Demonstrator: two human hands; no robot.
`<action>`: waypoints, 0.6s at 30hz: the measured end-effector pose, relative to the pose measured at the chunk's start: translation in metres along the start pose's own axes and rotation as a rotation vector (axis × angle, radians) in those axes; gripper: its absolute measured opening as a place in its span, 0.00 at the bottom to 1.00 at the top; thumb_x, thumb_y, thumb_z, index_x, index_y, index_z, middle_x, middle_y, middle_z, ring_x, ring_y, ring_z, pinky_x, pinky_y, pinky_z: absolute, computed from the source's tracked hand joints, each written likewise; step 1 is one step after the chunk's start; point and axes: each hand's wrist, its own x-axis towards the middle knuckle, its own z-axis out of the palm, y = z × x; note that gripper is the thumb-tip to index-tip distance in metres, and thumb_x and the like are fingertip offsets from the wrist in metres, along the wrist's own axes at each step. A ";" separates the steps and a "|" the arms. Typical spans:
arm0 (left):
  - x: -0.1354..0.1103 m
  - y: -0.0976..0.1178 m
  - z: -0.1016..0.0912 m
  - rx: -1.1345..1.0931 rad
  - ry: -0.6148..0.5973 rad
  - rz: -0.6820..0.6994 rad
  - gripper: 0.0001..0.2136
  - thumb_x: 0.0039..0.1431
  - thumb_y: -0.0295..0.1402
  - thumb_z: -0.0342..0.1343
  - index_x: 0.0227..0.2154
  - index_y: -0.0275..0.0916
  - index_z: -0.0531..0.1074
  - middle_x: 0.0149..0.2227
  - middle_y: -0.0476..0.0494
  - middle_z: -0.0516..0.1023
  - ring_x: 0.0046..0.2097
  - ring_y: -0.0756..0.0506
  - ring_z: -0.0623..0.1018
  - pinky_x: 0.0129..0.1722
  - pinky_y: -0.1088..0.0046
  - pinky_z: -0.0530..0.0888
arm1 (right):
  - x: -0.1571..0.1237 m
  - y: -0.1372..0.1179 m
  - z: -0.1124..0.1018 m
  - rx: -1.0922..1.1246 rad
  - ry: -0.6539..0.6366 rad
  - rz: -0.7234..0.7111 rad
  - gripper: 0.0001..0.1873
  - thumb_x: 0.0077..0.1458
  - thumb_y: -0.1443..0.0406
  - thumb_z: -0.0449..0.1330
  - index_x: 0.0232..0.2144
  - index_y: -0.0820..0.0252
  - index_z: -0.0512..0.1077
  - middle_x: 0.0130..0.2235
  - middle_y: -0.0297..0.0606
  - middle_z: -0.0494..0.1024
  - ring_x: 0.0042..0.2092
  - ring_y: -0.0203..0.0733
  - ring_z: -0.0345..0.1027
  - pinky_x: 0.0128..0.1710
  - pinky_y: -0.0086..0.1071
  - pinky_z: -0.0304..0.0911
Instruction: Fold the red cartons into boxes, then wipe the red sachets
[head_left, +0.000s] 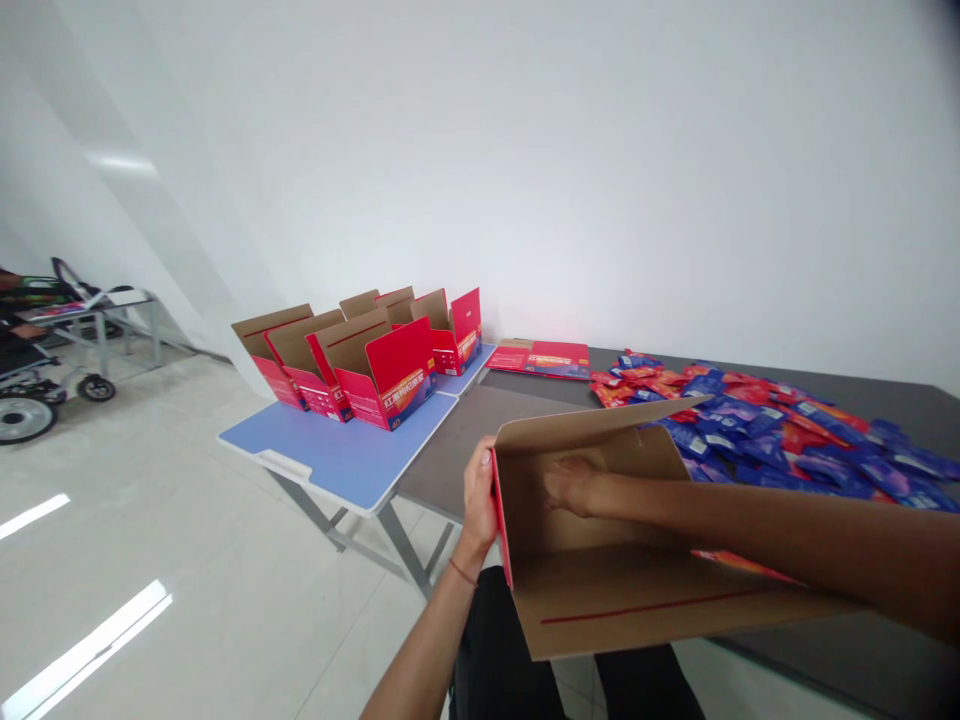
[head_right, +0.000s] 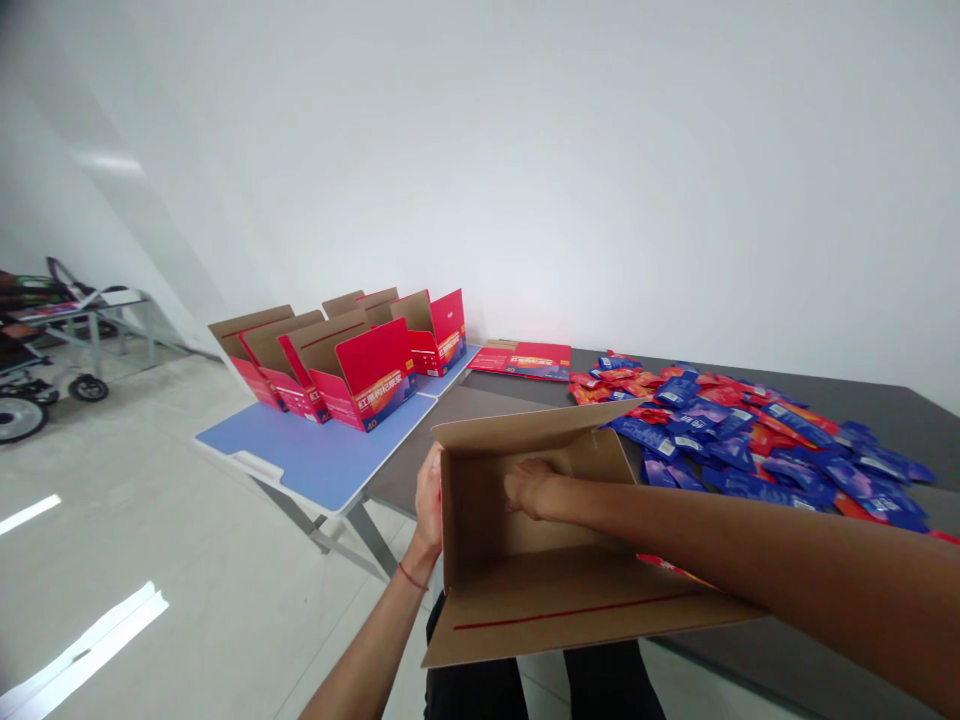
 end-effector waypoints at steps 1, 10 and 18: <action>0.000 0.000 0.000 -0.001 0.020 -0.001 0.23 0.67 0.54 0.56 0.44 0.37 0.80 0.44 0.41 0.81 0.50 0.40 0.76 0.51 0.69 0.73 | -0.004 0.000 -0.004 -0.012 -0.014 0.040 0.12 0.61 0.61 0.67 0.37 0.67 0.83 0.43 0.59 0.84 0.47 0.65 0.78 0.45 0.48 0.71; -0.004 -0.004 -0.001 0.035 0.100 0.020 0.20 0.70 0.52 0.53 0.42 0.39 0.79 0.41 0.45 0.80 0.46 0.44 0.76 0.51 0.70 0.73 | -0.030 -0.002 -0.044 0.001 -0.180 0.149 0.17 0.50 0.64 0.75 0.40 0.70 0.80 0.44 0.52 0.83 0.42 0.55 0.79 0.39 0.37 0.71; -0.003 -0.001 -0.001 0.065 0.086 0.053 0.21 0.71 0.52 0.51 0.42 0.40 0.79 0.42 0.44 0.80 0.47 0.43 0.76 0.52 0.69 0.72 | -0.026 -0.005 -0.044 -0.010 -0.282 0.102 0.23 0.52 0.53 0.73 0.31 0.73 0.81 0.31 0.51 0.82 0.32 0.53 0.77 0.35 0.41 0.71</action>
